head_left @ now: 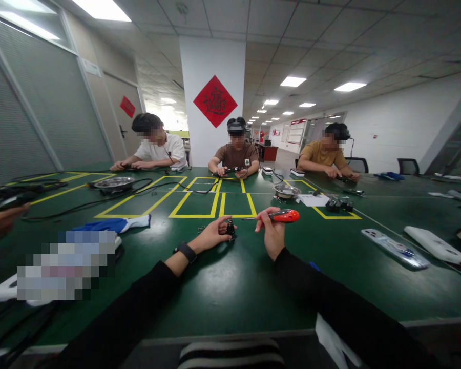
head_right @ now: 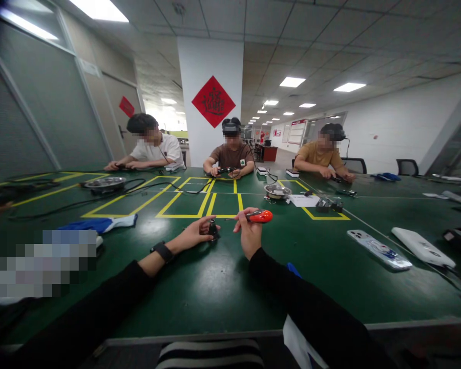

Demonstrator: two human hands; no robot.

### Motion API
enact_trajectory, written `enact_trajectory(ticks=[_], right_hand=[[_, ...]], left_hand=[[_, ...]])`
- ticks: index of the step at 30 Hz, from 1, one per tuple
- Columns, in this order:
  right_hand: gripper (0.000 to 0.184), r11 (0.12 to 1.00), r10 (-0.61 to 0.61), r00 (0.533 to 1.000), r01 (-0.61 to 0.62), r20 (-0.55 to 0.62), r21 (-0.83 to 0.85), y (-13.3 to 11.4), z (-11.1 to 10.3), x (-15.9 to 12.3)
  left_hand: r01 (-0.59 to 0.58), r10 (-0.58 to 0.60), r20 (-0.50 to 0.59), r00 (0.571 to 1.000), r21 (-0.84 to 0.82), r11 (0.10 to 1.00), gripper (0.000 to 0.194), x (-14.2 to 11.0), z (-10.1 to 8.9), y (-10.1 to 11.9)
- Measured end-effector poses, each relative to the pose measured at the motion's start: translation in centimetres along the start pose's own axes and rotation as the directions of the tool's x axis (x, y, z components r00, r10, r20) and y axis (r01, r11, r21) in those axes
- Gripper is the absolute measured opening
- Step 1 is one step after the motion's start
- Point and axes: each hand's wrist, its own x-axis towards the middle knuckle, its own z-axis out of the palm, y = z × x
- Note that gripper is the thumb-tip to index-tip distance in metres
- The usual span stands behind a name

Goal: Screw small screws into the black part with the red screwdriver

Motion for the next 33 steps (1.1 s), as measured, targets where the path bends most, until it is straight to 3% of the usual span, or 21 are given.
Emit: enact_trajectory(ticks=[4, 9, 16, 20, 24, 26, 29, 33], right_hand=[[0.018, 1.0, 0.012, 1.0, -0.012, 0.005, -0.007, 0.0, -0.1, 0.0], [0.016, 1.0, 0.015, 0.999, -0.015, 0.029, -0.013, -0.1, 0.0, -0.1], [0.016, 0.999, 0.032, 0.999, -0.031, 0.043, -0.031, -0.1, 0.1, -0.1], [0.015, 0.999, 0.043, 0.997, -0.041, 0.067, -0.025, -0.1, 0.2, -0.2], [0.015, 0.998, 0.053, 0.996, -0.052, 0.065, -0.024, 0.1, 0.2, -0.2], [0.015, 0.998, 0.062, 0.995, -0.061, 0.072, -0.027, 0.1, 0.2, -0.2], [0.015, 0.997, 0.069, 0.992, -0.065, 0.102, -0.037, 0.2, 0.2, -0.4], [0.014, 0.995, 0.092, 0.984, -0.084, 0.152, -0.056, 0.5, 0.4, -0.8]], left_hand=[[0.001, 0.003, -0.044, 0.999, 0.089, 0.996, 0.074, 0.0, 0.0, -0.3], [-0.002, 0.018, -0.066, 0.998, 0.23, 0.973, 0.057, -0.1, 0.3, 0.1], [0.103, -0.008, -0.234, 0.972, 0.397, 0.912, 0.029, -0.4, 2.0, 0.3], [0.125, 0.016, -0.36, 0.933, 0.366, 0.922, 0.029, -0.3, 2.9, 0.5], [0.228, -0.01, -0.542, 0.84, 0.336, 0.914, 0.033, 0.2, 0.4, 1.1], [0.318, 0.028, -0.616, 0.787, 0.445, 0.837, 0.034, 0.1, -2.2, 1.3], [0.531, 0.015, -0.688, 0.726, 0.574, 0.623, 0.038, -0.7, -6.2, 1.2], [0.652, 0.096, -0.683, 0.724, 0.723, 0.229, 0.035, -2.6, -10.4, 0.4]])
